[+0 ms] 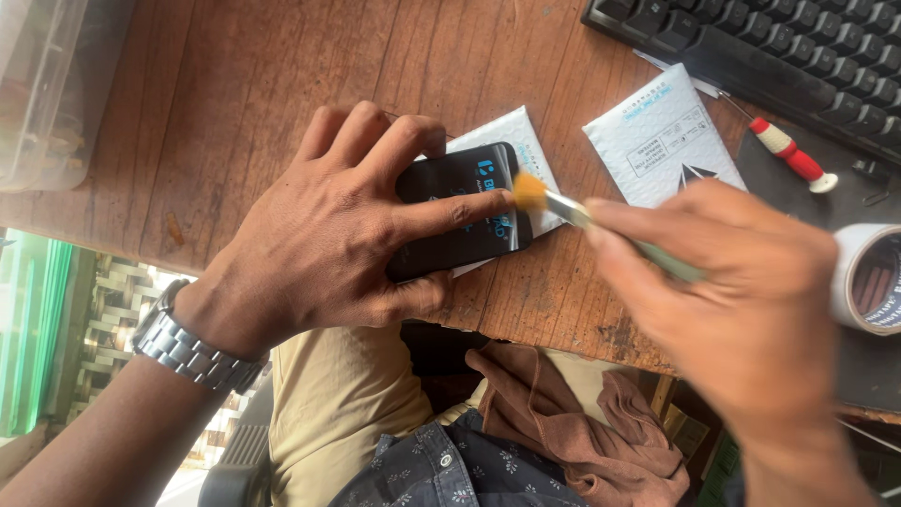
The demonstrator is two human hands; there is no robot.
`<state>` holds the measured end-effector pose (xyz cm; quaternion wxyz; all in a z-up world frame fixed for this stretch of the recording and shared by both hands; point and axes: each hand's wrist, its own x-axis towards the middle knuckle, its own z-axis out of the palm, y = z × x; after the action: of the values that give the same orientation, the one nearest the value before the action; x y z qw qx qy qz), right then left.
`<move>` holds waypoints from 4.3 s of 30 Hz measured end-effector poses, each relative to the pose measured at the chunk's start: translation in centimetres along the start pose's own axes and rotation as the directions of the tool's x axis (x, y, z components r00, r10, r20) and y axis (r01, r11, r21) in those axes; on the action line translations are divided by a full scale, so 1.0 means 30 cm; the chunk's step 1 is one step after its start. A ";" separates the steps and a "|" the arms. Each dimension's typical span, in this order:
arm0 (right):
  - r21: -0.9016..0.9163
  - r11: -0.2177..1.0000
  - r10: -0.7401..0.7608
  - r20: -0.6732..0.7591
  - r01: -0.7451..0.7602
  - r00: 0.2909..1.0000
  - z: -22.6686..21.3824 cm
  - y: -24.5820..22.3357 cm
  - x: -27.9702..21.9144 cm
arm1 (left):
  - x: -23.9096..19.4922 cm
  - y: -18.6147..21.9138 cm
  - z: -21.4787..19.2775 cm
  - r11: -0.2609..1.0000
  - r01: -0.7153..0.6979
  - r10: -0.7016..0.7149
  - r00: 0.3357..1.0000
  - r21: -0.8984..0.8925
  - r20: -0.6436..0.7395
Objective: The person wipes a black rectangular electronic device with a brown cloth, then uses a brush and tweezers to clean the edges and surface. The device is handled and turned over during the process.
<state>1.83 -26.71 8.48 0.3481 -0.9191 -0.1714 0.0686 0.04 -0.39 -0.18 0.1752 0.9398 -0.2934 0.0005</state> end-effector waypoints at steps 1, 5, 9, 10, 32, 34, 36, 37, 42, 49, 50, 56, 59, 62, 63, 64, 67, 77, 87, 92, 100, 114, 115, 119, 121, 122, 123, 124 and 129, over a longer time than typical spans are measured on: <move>-0.066 0.996 -0.054 -0.036 0.052 0.998 0.018 0.005 0.003 | 0.002 0.002 0.001 1.000 0.002 -0.002 1.000 0.009 0.000; -0.200 0.961 -0.224 -0.149 0.193 0.963 0.052 0.041 0.023 | 0.005 0.006 -0.006 1.000 -0.003 0.004 1.000 0.008 -0.024; -0.087 0.987 -0.148 -0.136 0.137 0.980 0.001 0.043 -0.007 | -0.001 0.005 -0.001 1.000 -0.001 0.001 1.000 0.011 -0.023; -0.030 0.998 -0.063 -0.101 0.061 0.993 0.001 0.036 -0.016 | 0.000 0.002 0.003 1.000 0.003 -0.003 1.000 0.007 -0.004; -0.126 0.968 -0.241 -0.201 0.219 0.950 0.046 0.076 0.016 | 0.009 0.011 -0.034 0.989 -0.039 0.038 0.999 0.142 0.006; -0.071 0.975 -0.218 -0.193 0.208 0.957 0.020 0.066 0.009 | 0.007 0.005 -0.026 0.996 -0.016 0.013 0.999 0.092 0.037; -0.015 0.986 -0.167 -0.129 0.167 0.977 -0.001 0.049 -0.010 | -0.002 -0.001 -0.020 0.998 -0.001 -0.002 0.999 0.068 0.046; 0.005 0.992 -0.121 -0.123 0.123 0.985 0.009 0.044 -0.019 | -0.003 -0.002 -0.016 0.998 -0.001 -0.002 0.999 0.069 0.035; -0.201 0.962 -0.219 -0.175 0.182 0.960 0.083 0.077 -0.022 | -0.002 0.003 -0.013 0.998 -0.009 0.008 1.000 0.067 0.016; -0.142 0.969 -0.243 -0.385 0.203 0.890 0.019 0.115 -0.042 | -0.009 -0.002 -0.013 0.998 -0.012 0.011 1.000 0.060 0.015; -0.117 0.979 -0.199 -0.400 0.166 0.895 0.003 0.111 -0.064 | -0.006 -0.004 -0.010 0.999 -0.013 0.012 1.000 0.050 0.013; 0.158 0.987 0.078 -0.501 0.003 0.862 -0.002 0.134 -0.166 | -0.002 0.007 -0.003 0.997 -0.007 0.008 1.000 0.075 -0.024; 0.301 0.952 0.120 -0.527 0.053 0.841 0.025 0.153 -0.194 | 0.001 0.018 -0.013 0.999 0.023 -0.022 1.000 0.046 -0.011; 0.480 0.867 0.152 -0.510 0.134 0.846 0.037 0.161 -0.204 | 0.011 0.025 -0.025 1.000 0.029 -0.029 0.999 -0.010 -0.032; 0.512 0.849 0.151 -0.472 0.131 0.868 0.041 0.155 -0.207 | 0.013 0.027 -0.028 0.999 0.024 -0.025 0.999 -0.024 -0.029; 0.549 0.826 0.150 -0.429 0.126 0.891 0.048 0.145 -0.206 | 0.011 0.029 -0.034 0.999 0.024 -0.025 0.999 -0.034 -0.023; 0.404 0.911 -0.008 -0.198 0.089 0.980 0.085 0.090 -0.214 | 0.009 0.031 -0.045 0.998 0.029 -0.031 0.999 -0.053 -0.026; -0.297 0.932 -0.152 0.194 0.206 0.969 0.233 0.022 -0.119 | 0.013 0.026 -0.033 1.000 0.021 -0.021 0.999 -0.002 -0.035; -0.412 0.904 -0.047 0.166 0.112 0.985 0.237 -0.008 -0.097 | 0.031 0.026 -0.024 0.999 0.021 -0.022 0.999 -0.027 -0.043; -0.470 0.882 0.080 0.205 0.026 0.975 0.230 0.005 -0.109 | 0.044 0.030 -0.029 0.998 0.068 -0.067 0.997 -0.018 0.041; -0.491 0.859 -0.103 0.108 0.144 0.989 0.181 0.001 -0.160 | 0.042 0.025 -0.033 0.998 0.040 -0.040 0.999 -0.039 0.005; -0.514 0.852 -0.002 0.190 0.101 0.982 0.196 -0.006 -0.062 | 0.037 0.016 -0.023 0.997 0.061 -0.060 0.998 -0.050 0.026; -0.530 0.844 0.027 0.201 0.085 0.979 0.197 -0.009 -0.049 | 0.035 0.014 -0.025 0.997 0.053 -0.053 0.999 -0.061 -0.003; -0.519 0.852 0.037 0.199 0.073 0.979 0.188 -0.019 -0.005 | 0.033 0.014 -0.024 0.993 0.054 -0.058 0.998 -0.109 -0.038; -0.528 0.847 0.037 0.188 0.069 0.982 0.184 -0.028 0.008 | 0.032 0.014 -0.026 0.991 0.074 -0.079 0.996 -0.114 -0.033; -0.541 0.839 0.070 0.202 0.052 0.977 0.181 -0.032 0.012 | 0.034 0.014 -0.026 0.990 0.081 -0.086 0.996 -0.117 -0.032; -0.555 0.831 0.104 0.217 0.035 0.971 0.177 -0.035 0.014 | 0.035 0.016 -0.027 0.987 0.091 -0.097 0.995 -0.129 -0.038; -0.569 0.822 0.139 0.230 0.017 0.963 0.173 -0.037 0.013 | 0.035 0.017 -0.026 0.985 0.101 -0.108 0.993 -0.141 -0.042; -0.534 0.845 0.128 0.254 0.029 0.959 0.136 -0.045 -0.047 | 0.028 0.015 -0.024 0.986 0.083 -0.097 0.991 -0.147 -0.091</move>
<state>-0.85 -23.76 6.33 0.0497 -0.9644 -0.2072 0.1564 0.55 -0.95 0.73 0.2563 0.9359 -0.2409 0.0177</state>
